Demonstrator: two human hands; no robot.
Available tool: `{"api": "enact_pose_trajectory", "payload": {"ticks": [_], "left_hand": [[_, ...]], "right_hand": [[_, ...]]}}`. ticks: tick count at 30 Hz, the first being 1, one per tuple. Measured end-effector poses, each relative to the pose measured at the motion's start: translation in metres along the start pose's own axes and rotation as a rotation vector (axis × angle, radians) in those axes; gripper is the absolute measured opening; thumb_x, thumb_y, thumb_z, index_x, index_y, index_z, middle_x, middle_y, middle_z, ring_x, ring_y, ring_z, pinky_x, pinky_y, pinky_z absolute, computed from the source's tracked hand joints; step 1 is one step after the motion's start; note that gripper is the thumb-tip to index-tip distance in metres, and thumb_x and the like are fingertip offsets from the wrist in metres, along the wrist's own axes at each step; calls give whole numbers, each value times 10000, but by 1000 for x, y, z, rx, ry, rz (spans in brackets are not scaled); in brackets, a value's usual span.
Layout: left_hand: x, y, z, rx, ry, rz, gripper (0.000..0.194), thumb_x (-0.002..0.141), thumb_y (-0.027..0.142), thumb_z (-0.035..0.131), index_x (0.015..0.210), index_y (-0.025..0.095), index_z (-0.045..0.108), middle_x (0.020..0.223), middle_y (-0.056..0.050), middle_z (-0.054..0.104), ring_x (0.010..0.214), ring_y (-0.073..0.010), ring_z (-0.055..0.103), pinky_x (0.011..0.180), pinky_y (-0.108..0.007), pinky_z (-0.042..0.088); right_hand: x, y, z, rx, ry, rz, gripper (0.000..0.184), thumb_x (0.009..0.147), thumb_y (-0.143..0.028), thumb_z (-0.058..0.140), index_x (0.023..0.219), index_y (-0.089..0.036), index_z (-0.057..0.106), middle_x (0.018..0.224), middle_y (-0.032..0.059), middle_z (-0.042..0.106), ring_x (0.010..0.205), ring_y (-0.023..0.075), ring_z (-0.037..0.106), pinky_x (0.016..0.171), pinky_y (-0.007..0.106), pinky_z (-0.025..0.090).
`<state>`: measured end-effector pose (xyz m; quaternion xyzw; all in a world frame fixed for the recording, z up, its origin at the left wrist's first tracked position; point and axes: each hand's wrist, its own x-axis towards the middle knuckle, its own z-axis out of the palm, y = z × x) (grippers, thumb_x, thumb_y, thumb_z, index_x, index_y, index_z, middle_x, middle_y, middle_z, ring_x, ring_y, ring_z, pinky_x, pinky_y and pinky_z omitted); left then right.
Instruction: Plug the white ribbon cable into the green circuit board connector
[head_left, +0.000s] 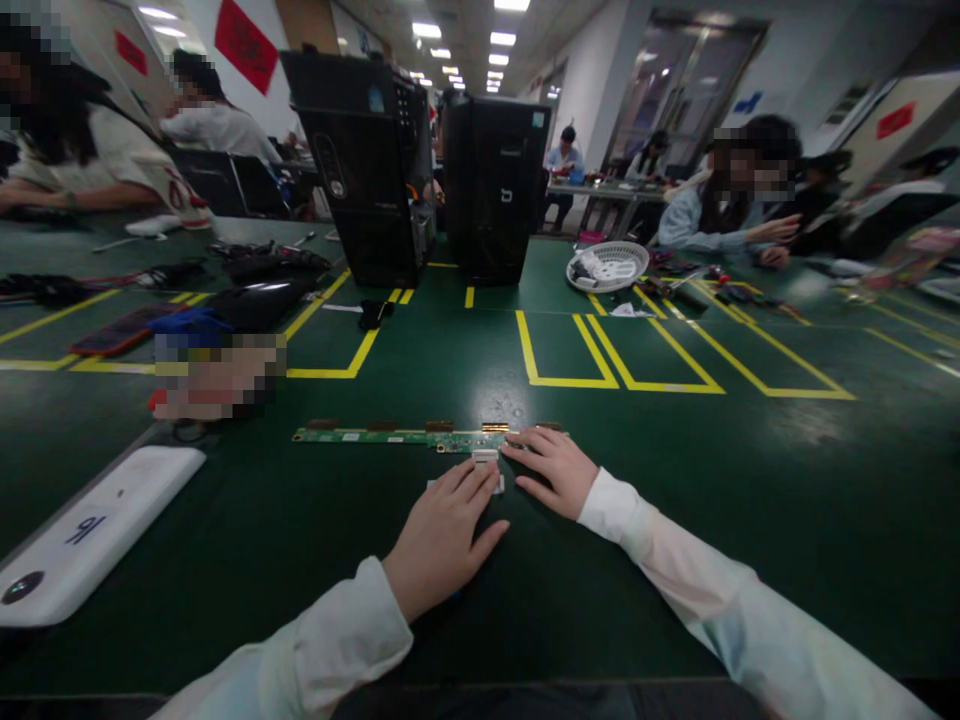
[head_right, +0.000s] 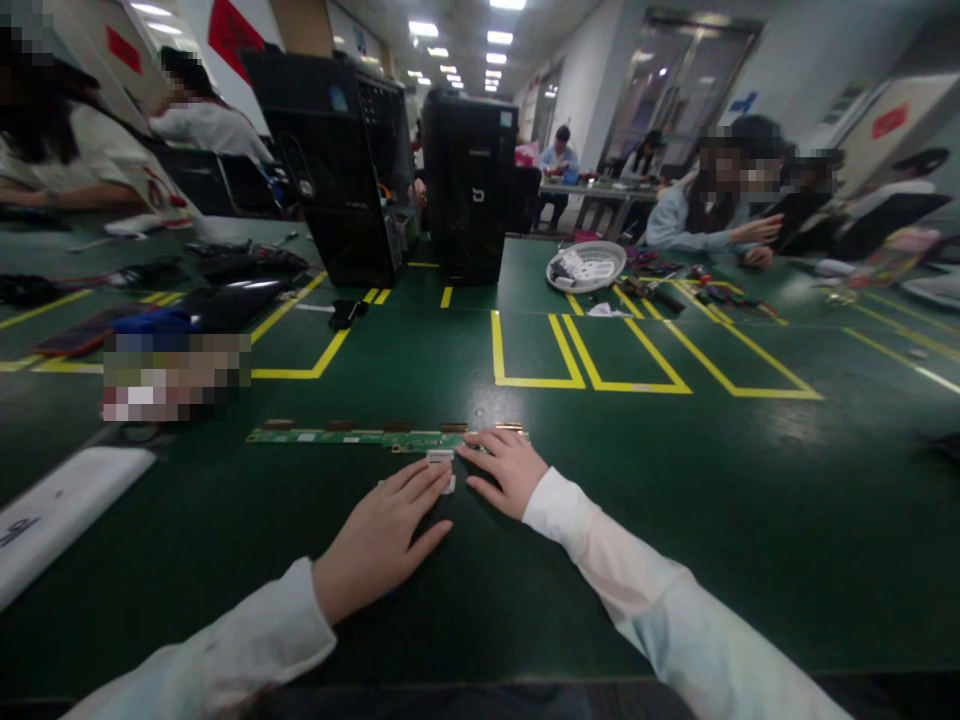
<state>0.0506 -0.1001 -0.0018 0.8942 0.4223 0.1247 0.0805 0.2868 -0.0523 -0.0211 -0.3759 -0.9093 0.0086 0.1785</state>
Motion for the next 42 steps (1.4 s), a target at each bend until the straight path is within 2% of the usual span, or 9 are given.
{"api": "enact_pose_trajectory", "payload": {"ticks": [6, 19, 25, 31, 35, 38, 42], "left_hand": [[0, -3, 2, -1, 24, 18, 517, 956, 443, 417, 1411, 196, 435, 1439, -88, 504, 1327, -268, 438, 1050, -475, 428], [5, -17, -7, -15, -36, 98, 470, 975, 410, 391, 1390, 203, 466, 1433, -61, 517, 1331, -220, 443, 1105, -437, 374], [5, -16, -4, -6, 8, 106, 452, 973, 401, 398, 1378, 217, 477, 1417, -59, 531, 1311, -219, 459, 1081, -441, 397], [8, -16, -7, -72, 35, 79, 422, 987, 358, 371, 1362, 212, 496, 1397, -45, 546, 1286, -207, 461, 1093, -436, 387], [7, -24, -19, -111, 125, 31, 410, 1006, 330, 314, 1343, 222, 520, 1443, -38, 496, 1335, -197, 400, 1132, -442, 344], [-4, -34, -29, -97, 162, -63, 409, 998, 344, 336, 1341, 226, 524, 1456, -41, 484, 1354, -213, 388, 1128, -475, 353], [-34, -49, -33, -27, 125, -159, 441, 969, 410, 402, 1369, 257, 504, 1479, -40, 459, 1374, -253, 381, 1106, -506, 383]], "right_hand": [[0, -1, 0, 5, -16, 7, 452, 938, -374, 462, 1343, -191, 544, 1360, 120, 538, 1231, 270, 460, 1030, 497, 393], [-1, 1, -1, 14, -24, 5, 466, 938, -402, 460, 1352, -202, 538, 1372, 116, 531, 1238, 267, 458, 1031, 492, 388], [-1, 1, 0, 17, -15, 4, 467, 928, -394, 470, 1342, -193, 547, 1368, 123, 534, 1232, 273, 460, 1024, 498, 391], [0, 1, 0, 19, -22, 1, 462, 925, -365, 483, 1352, -196, 530, 1363, 127, 532, 1242, 267, 456, 1035, 500, 387], [0, 0, -1, 8, -40, -6, 464, 936, -362, 470, 1357, -174, 523, 1377, 130, 519, 1250, 272, 452, 1040, 497, 393], [0, 0, 0, 12, -31, -4, 465, 936, -367, 474, 1349, -160, 529, 1378, 127, 518, 1245, 272, 457, 1045, 484, 396], [-1, 1, 2, 15, -25, 1, 466, 943, -368, 462, 1358, -164, 520, 1382, 126, 514, 1258, 265, 448, 1059, 479, 385]]}}
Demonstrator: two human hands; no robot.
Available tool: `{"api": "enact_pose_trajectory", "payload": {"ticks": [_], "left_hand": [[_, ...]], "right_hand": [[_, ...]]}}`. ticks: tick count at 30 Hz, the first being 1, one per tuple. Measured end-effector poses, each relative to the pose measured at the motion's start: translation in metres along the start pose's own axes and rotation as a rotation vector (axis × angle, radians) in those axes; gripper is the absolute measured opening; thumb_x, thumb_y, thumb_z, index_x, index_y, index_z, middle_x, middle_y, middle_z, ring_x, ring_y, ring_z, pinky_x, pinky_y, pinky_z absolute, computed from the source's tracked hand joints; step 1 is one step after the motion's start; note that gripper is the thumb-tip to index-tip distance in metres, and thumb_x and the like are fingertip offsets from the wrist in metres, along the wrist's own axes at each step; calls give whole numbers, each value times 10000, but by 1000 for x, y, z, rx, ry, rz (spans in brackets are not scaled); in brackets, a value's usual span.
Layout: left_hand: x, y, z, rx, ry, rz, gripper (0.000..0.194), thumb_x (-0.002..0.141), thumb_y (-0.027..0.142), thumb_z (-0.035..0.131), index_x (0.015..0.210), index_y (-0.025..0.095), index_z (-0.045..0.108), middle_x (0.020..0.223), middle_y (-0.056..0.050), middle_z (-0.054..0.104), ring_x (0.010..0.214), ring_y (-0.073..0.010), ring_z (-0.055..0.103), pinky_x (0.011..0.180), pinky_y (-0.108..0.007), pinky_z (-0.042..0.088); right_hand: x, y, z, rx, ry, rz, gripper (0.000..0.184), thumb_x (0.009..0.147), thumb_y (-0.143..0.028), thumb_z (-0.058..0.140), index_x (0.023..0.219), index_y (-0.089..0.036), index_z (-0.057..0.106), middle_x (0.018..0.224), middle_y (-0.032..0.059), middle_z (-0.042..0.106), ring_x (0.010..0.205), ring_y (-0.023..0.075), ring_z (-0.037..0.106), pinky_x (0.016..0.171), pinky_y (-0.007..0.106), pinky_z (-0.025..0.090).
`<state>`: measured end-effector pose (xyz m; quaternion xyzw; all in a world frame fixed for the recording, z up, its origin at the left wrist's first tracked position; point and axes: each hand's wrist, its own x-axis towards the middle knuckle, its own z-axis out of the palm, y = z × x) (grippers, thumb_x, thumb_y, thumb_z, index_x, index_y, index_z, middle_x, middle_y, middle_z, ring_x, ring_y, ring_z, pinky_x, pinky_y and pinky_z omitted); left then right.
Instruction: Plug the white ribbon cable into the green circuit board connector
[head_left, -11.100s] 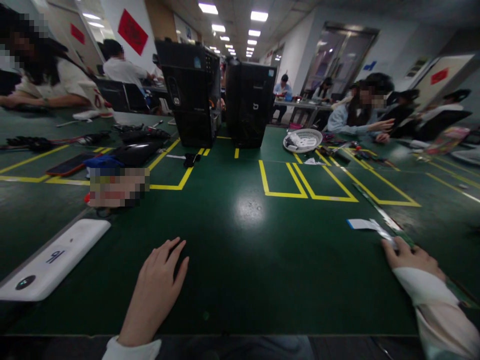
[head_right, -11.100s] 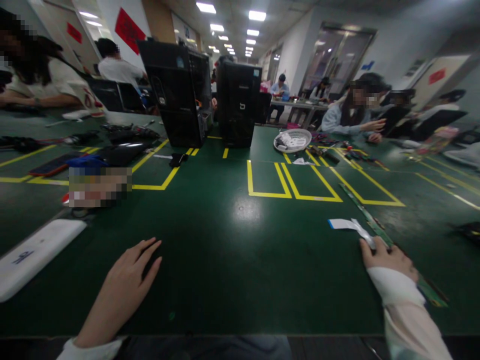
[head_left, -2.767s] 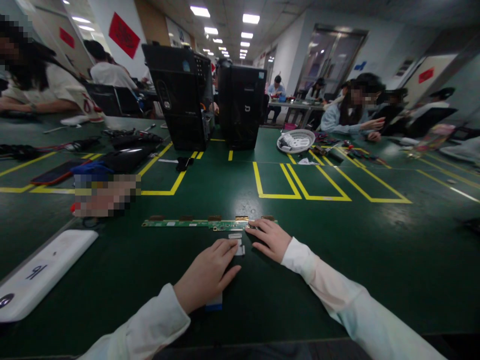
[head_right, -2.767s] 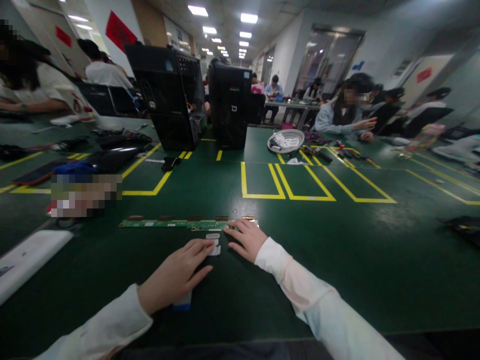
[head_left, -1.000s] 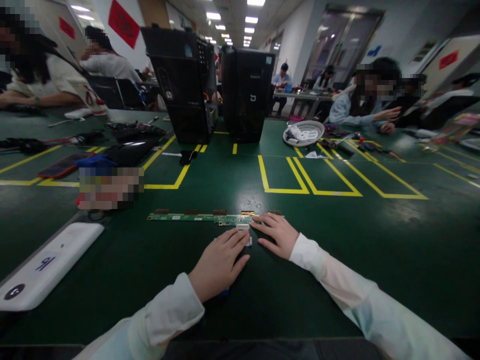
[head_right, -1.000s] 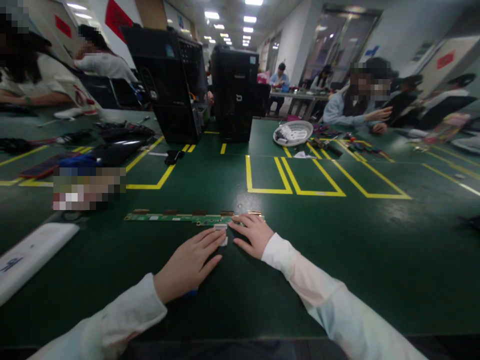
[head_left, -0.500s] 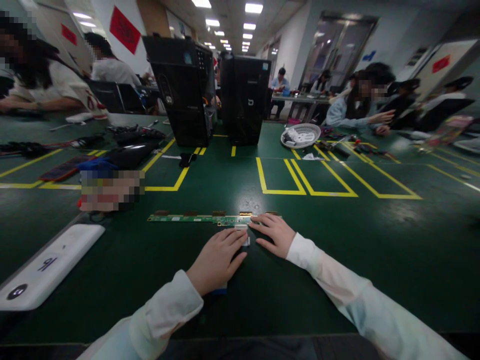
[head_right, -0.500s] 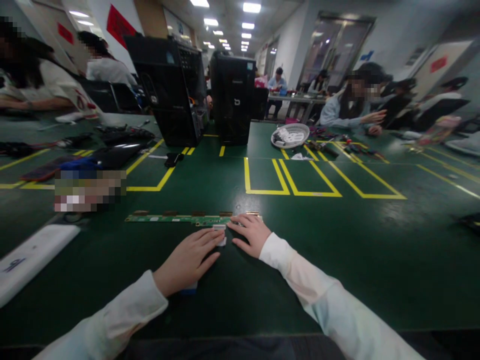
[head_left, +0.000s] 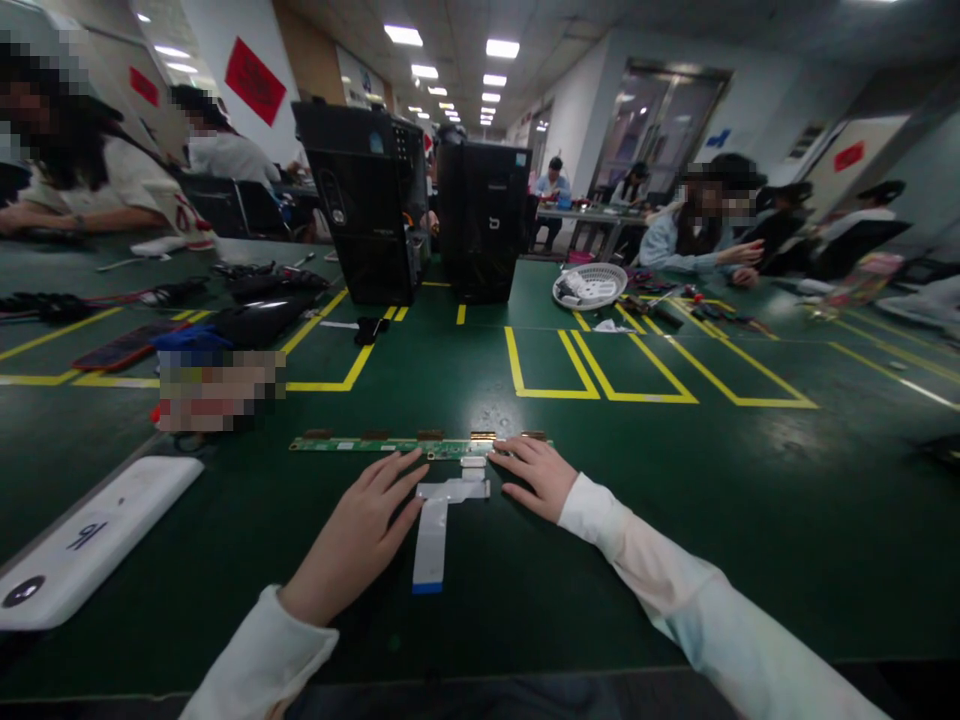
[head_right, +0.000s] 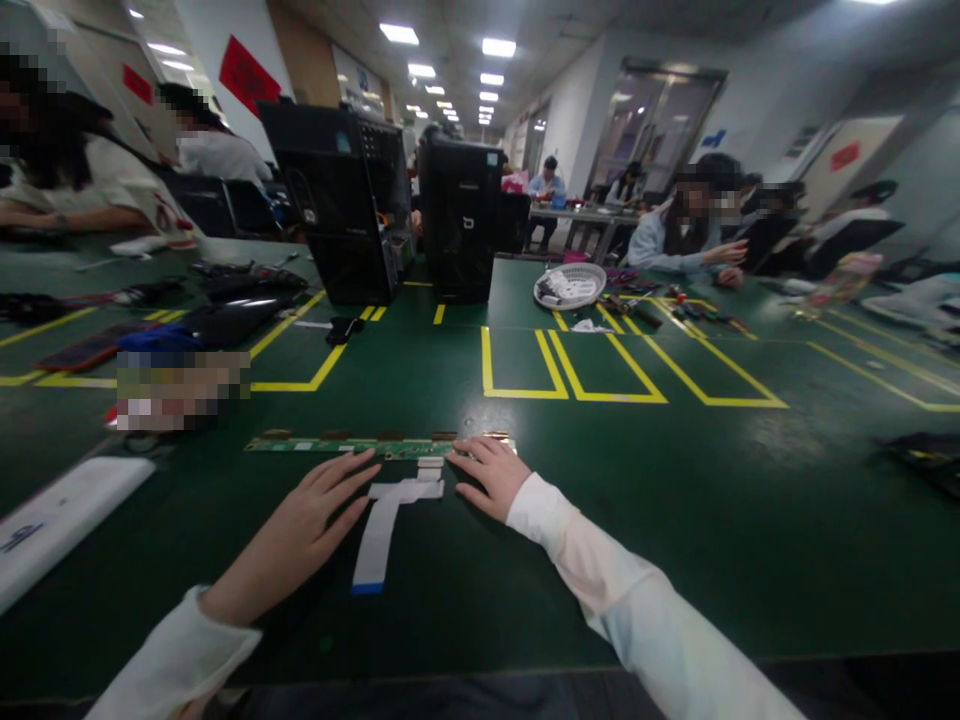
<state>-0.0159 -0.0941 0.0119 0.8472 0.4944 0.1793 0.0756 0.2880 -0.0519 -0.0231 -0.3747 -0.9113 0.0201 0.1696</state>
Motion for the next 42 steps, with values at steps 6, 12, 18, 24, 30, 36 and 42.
{"api": "enact_pose_trajectory", "payload": {"ticks": [6, 12, 18, 24, 30, 36, 42], "left_hand": [[-49, -37, 2, 104, 0, -51, 467, 949, 462, 409, 1368, 282, 512, 1503, -51, 428, 1344, -287, 441, 1050, -508, 447], [-78, -66, 15, 206, 94, -60, 531, 944, 519, 369, 1369, 238, 516, 1456, -104, 484, 1294, -326, 497, 1032, -553, 440], [-78, -58, 18, 245, 148, -90, 535, 953, 516, 328, 1337, 214, 545, 1412, -108, 531, 1270, -304, 522, 1050, -524, 431], [-62, -52, 18, 232, 166, -133, 556, 957, 505, 305, 1301, 160, 571, 1341, -145, 576, 1202, -300, 563, 1028, -514, 449], [-57, -52, 18, 211, 146, -173, 537, 947, 496, 337, 1315, 174, 561, 1352, -133, 568, 1215, -300, 547, 1028, -515, 444], [-56, -48, 16, 199, 160, -187, 514, 943, 466, 347, 1301, 175, 574, 1345, -126, 577, 1214, -293, 550, 1031, -507, 442], [-56, -47, 16, 195, 174, -171, 509, 945, 460, 358, 1307, 169, 565, 1345, -131, 575, 1217, -293, 548, 1032, -499, 443]], "right_hand": [[-1, 1, 2, -8, 2, -4, 469, 952, -379, 438, 1360, -162, 519, 1377, 134, 518, 1261, 271, 446, 1055, 492, 387], [-1, 0, -1, -5, -24, 5, 473, 959, -377, 426, 1371, -161, 507, 1395, 128, 501, 1269, 264, 433, 1071, 485, 371], [1, -3, -1, -10, -14, 8, 460, 954, -360, 430, 1359, -157, 513, 1372, 146, 505, 1266, 268, 431, 1067, 498, 373], [8, -24, 4, 14, 26, -49, 447, 952, -386, 430, 1349, -207, 532, 1422, 144, 432, 1339, 283, 347, 1085, 517, 340], [12, -38, 1, -20, -80, 41, 497, 927, -488, 483, 1367, -262, 536, 1480, 166, 339, 1381, 333, 284, 1112, 542, 276], [8, -37, 1, -56, -101, 65, 495, 927, -479, 490, 1371, -263, 531, 1473, 170, 361, 1371, 319, 320, 1110, 540, 280], [-29, -16, -5, -97, -28, 75, 462, 938, -466, 462, 1336, -256, 567, 1454, 161, 400, 1362, 315, 341, 1095, 555, 306]]}}
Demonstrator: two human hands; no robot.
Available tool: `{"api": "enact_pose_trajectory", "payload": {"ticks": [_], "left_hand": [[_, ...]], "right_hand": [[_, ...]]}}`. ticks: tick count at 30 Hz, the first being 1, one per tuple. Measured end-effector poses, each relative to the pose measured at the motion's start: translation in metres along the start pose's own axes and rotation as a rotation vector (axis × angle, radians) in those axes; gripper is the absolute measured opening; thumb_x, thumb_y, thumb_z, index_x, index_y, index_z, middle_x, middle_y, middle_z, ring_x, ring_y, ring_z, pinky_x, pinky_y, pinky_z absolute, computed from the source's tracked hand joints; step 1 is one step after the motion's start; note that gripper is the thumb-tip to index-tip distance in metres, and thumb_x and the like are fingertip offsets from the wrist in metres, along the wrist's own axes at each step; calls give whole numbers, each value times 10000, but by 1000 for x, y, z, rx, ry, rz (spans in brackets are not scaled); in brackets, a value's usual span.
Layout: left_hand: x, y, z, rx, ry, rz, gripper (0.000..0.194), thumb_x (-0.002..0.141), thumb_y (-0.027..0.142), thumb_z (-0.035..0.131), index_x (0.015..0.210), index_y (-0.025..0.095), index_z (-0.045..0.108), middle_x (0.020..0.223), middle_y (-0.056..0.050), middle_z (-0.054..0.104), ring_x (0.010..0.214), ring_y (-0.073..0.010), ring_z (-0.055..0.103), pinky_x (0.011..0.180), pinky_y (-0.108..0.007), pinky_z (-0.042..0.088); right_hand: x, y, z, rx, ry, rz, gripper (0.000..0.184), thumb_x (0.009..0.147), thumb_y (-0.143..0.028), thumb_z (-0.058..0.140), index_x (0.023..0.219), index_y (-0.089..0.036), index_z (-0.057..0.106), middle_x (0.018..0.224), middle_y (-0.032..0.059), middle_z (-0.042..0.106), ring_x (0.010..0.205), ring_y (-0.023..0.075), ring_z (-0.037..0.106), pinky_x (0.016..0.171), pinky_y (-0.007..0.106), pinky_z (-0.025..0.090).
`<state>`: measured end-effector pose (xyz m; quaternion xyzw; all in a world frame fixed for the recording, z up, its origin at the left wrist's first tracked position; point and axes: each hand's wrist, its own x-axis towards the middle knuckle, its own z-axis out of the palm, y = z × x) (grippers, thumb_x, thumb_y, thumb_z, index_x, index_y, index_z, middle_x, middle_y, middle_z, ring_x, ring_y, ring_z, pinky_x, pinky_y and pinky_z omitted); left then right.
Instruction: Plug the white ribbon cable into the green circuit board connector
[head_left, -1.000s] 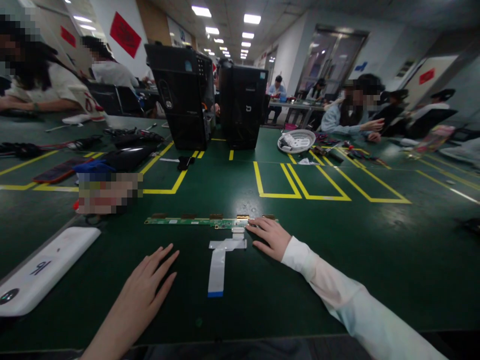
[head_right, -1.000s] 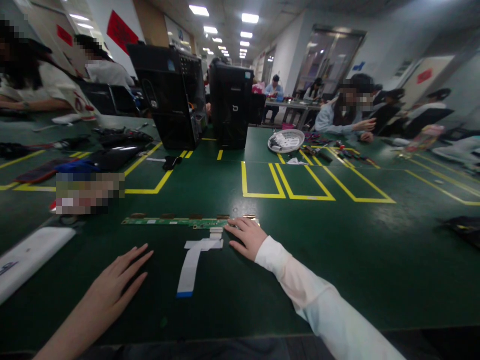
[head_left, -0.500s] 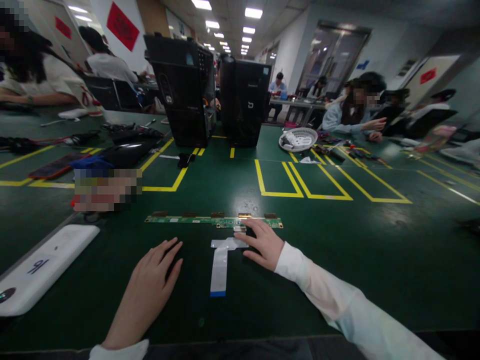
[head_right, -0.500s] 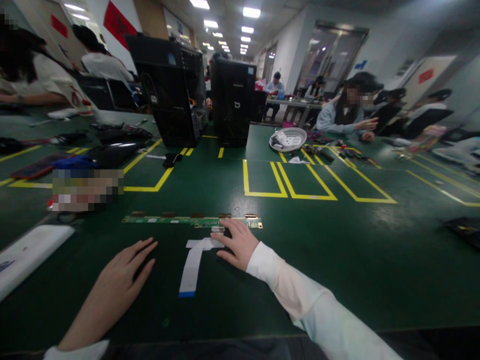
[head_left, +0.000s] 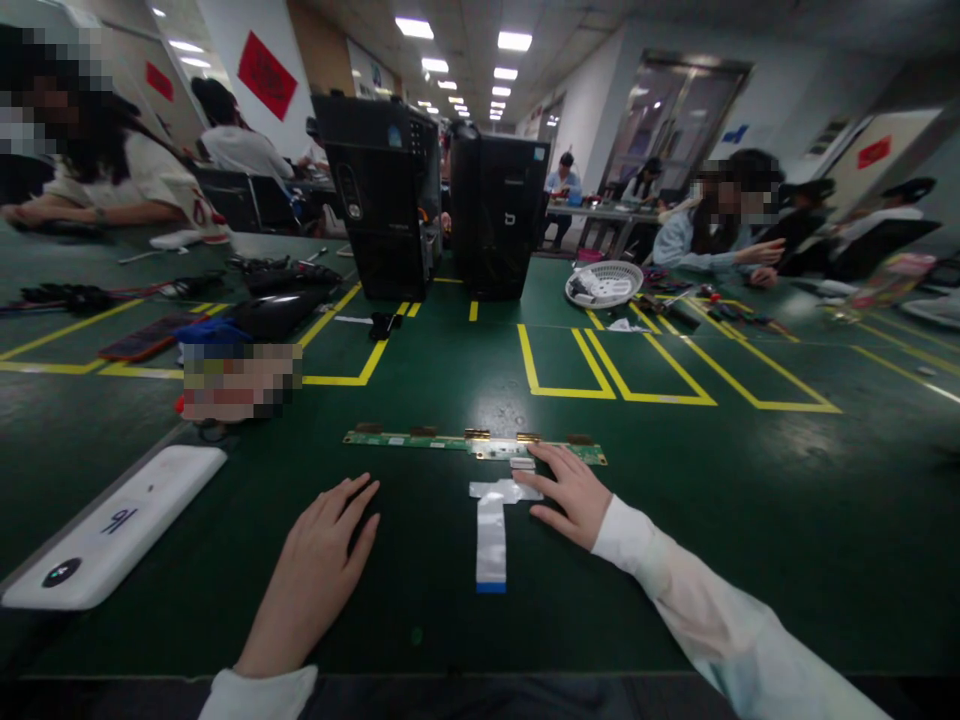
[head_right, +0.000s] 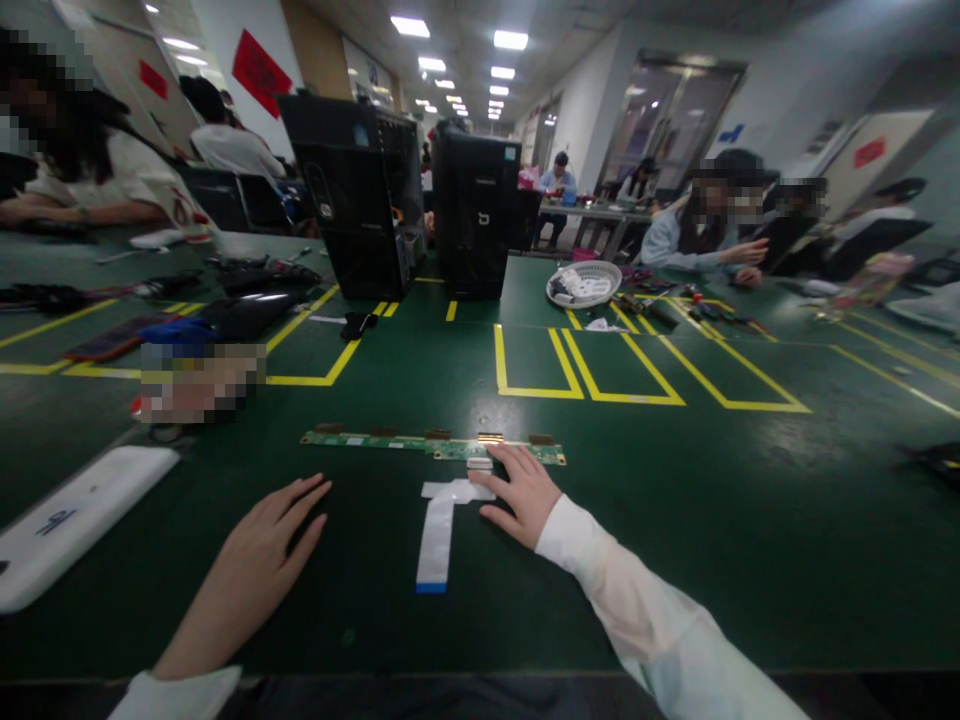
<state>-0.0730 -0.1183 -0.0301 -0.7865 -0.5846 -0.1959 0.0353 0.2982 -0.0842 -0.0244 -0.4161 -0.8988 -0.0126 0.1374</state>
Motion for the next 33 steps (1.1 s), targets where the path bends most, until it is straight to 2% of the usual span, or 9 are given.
{"api": "enact_pose_trajectory", "payload": {"ticks": [7, 15, 18, 22, 29, 33], "left_hand": [[-2, 0, 0, -7, -2, 3, 507, 949, 457, 360, 1305, 159, 564, 1347, -135, 568, 1220, -294, 544, 1044, -498, 432], [0, 1, -2, -18, 3, 5, 519, 948, 472, 345, 1294, 162, 574, 1333, -137, 580, 1215, -304, 550, 1028, -514, 446], [0, 0, -2, -23, -6, 1, 515, 944, 475, 353, 1301, 171, 568, 1344, -131, 574, 1218, -299, 548, 1032, -512, 443], [-1, -2, -1, -20, -25, -8, 511, 944, 469, 362, 1320, 178, 549, 1363, -131, 560, 1234, -300, 535, 1040, -515, 434], [1, 1, -2, -15, -27, -14, 509, 941, 460, 362, 1309, 169, 560, 1352, -131, 568, 1232, -297, 539, 1050, -502, 426], [0, 1, -1, -24, -14, -10, 502, 941, 457, 364, 1290, 163, 573, 1351, -136, 567, 1231, -295, 538, 1063, -496, 413]], "right_hand": [[-93, 60, -15, -53, 110, 107, 408, 977, -382, 381, 1306, -268, 593, 1458, 119, 434, 1372, 279, 353, 1069, 532, 373], [-209, 104, -32, -113, 169, 408, 482, 951, -490, 350, 1235, -245, 652, 1413, 106, 497, 1310, 301, 445, 1063, 534, 392], [-238, 113, -38, -127, 97, 555, 526, 924, -533, 351, 1237, -237, 653, 1407, 115, 499, 1293, 315, 468, 1068, 522, 396], [-258, 120, -38, -160, 8, 728, 573, 904, -543, 359, 1306, -214, 600, 1420, 140, 465, 1308, 311, 456, 1078, 478, 394], [-263, 125, -28, -290, -11, 827, 649, 912, -573, 282, 1383, -196, 520, 1398, 175, 453, 1301, 328, 461, 1057, 469, 405], [-253, 117, -30, -380, -93, 959, 704, 916, -597, 177, 1437, -213, 454, 1410, 198, 437, 1276, 387, 468, 973, 572, 436]]}}
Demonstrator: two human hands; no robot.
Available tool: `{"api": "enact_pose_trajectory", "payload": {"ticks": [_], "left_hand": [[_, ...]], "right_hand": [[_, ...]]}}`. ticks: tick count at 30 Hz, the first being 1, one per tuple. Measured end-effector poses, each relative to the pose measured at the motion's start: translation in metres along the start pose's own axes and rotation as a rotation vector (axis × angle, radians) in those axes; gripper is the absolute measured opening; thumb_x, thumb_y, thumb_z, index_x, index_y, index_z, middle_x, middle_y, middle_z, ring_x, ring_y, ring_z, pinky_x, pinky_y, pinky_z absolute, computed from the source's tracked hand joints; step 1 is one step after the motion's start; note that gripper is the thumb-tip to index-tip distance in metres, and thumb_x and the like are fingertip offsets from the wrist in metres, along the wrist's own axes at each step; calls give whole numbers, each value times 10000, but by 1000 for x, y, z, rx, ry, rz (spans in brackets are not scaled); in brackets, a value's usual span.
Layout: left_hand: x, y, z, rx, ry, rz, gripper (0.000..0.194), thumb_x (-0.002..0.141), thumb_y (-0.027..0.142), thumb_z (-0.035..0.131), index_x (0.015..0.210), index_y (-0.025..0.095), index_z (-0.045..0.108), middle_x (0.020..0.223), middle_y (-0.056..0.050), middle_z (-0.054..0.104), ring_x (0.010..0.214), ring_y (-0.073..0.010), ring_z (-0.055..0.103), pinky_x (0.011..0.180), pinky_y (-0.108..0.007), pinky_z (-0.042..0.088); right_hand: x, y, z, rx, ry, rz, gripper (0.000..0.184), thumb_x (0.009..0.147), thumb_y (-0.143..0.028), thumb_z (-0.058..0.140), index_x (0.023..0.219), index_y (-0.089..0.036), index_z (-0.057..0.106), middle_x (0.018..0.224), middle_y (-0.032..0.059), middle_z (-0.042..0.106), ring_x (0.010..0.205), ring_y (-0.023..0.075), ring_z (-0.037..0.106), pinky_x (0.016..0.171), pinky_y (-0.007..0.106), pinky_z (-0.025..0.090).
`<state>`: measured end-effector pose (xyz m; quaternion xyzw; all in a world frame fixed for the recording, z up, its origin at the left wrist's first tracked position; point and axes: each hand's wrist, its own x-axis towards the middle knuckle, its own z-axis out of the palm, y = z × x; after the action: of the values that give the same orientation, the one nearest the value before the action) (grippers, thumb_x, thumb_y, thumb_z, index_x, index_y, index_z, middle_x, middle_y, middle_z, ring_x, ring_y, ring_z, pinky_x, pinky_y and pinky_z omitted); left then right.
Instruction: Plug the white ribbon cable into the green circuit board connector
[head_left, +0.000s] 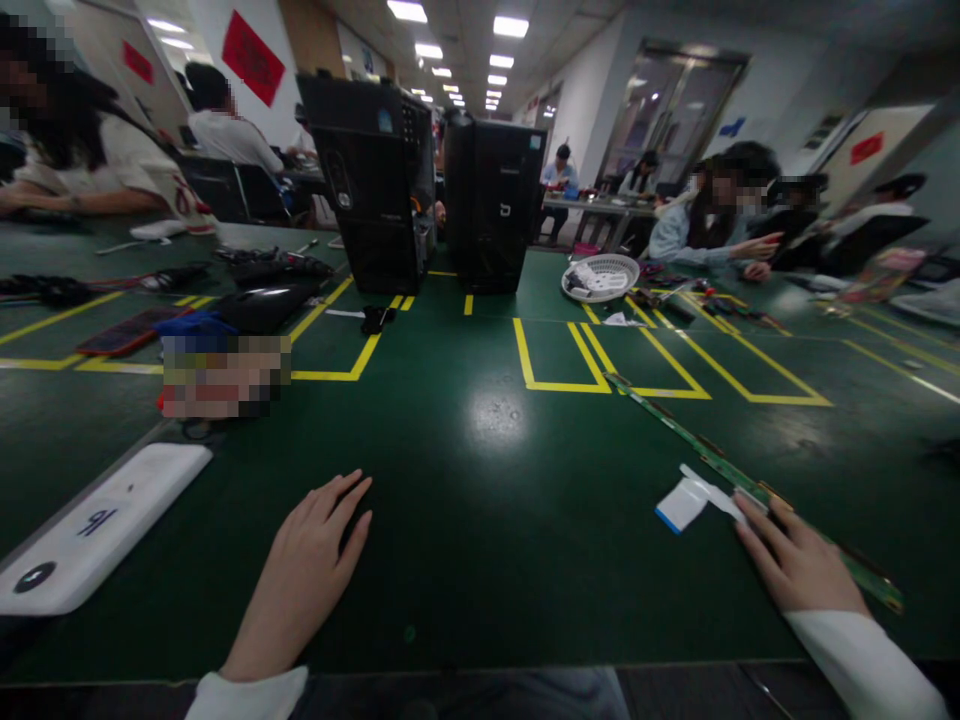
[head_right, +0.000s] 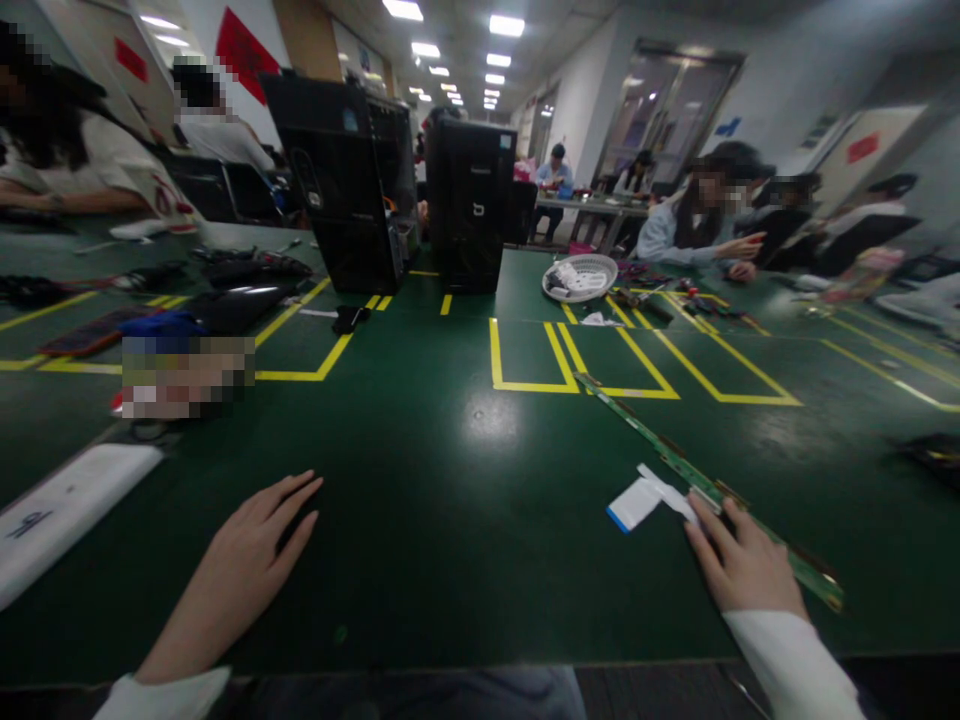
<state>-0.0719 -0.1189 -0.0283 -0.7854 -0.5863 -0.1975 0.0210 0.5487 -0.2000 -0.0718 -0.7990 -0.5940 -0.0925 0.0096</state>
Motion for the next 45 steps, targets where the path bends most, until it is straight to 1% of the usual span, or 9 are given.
{"api": "enact_pose_trajectory", "payload": {"ticks": [4, 10, 15, 20, 23, 29, 38, 42, 45], "left_hand": [[-1, 0, 0, -5, 8, -4, 508, 941, 471, 355, 1296, 178, 570, 1345, -132, 574, 1223, -297, 546, 1050, -506, 424], [-1, -1, -1, 6, -7, -5, 508, 942, 465, 360, 1306, 176, 564, 1353, -129, 569, 1231, -300, 539, 1049, -508, 425], [0, -2, 0, 24, -5, 15, 535, 948, 484, 342, 1306, 157, 567, 1347, -141, 571, 1222, -307, 544, 1037, -512, 437], [-1, -3, 1, 33, -8, 25, 537, 950, 483, 339, 1311, 154, 562, 1344, -143, 572, 1214, -308, 551, 1032, -513, 441], [-1, -2, 0, 26, 2, 18, 531, 950, 480, 340, 1310, 159, 563, 1343, -139, 573, 1217, -304, 548, 1038, -507, 436], [-1, -2, 0, 15, 0, 6, 522, 946, 476, 346, 1303, 165, 566, 1351, -136, 567, 1215, -302, 548, 1044, -507, 431], [-1, -1, 0, 9, -7, -2, 527, 945, 488, 345, 1308, 175, 564, 1347, -129, 568, 1214, -305, 544, 1034, -513, 439], [-1, -1, -2, 8, -22, -12, 526, 943, 477, 349, 1313, 168, 561, 1357, -126, 559, 1224, -298, 537, 1045, -506, 432], [-2, -1, -1, 4, -26, -22, 521, 943, 478, 349, 1318, 182, 556, 1363, -118, 559, 1228, -296, 537, 1044, -507, 432]], "right_hand": [[4, -20, -14, -42, -59, 146, 745, 904, -619, 122, 1453, -219, 428, 1404, 219, 446, 1231, 410, 500, 924, 615, 438], [23, -42, -33, -6, -13, 371, 773, 879, -675, 121, 1421, -249, 470, 1408, 203, 454, 1243, 435, 469, 960, 634, 382], [49, -41, -39, 88, -12, 475, 757, 875, -685, 186, 1399, -238, 500, 1434, 227, 421, 1278, 451, 413, 963, 635, 345], [74, -35, -47, 112, -102, 559, 762, 886, -662, 171, 1438, -212, 444, 1484, 225, 341, 1321, 440, 342, 1019, 584, 275], [85, -38, -55, 126, -135, 587, 759, 893, -653, 155, 1453, -208, 412, 1497, 236, 302, 1332, 452, 303, 1007, 591, 249], [95, -51, -68, 136, -174, 623, 739, 916, -583, 110, 1442, -158, 407, 1471, 278, 281, 1317, 473, 284, 962, 600, 260], [102, -43, -61, 176, -154, 646, 685, 918, -568, 193, 1405, -172, 467, 1464, 293, 306, 1309, 493, 278, 895, 670, 271], [101, -42, -57, 161, -176, 655, 684, 911, -587, 194, 1395, -192, 474, 1453, 278, 332, 1305, 480, 294, 907, 662, 270], [95, -47, -55, 148, -151, 639, 700, 906, -604, 166, 1387, -202, 477, 1443, 264, 353, 1302, 468, 317, 928, 652, 271]]}}
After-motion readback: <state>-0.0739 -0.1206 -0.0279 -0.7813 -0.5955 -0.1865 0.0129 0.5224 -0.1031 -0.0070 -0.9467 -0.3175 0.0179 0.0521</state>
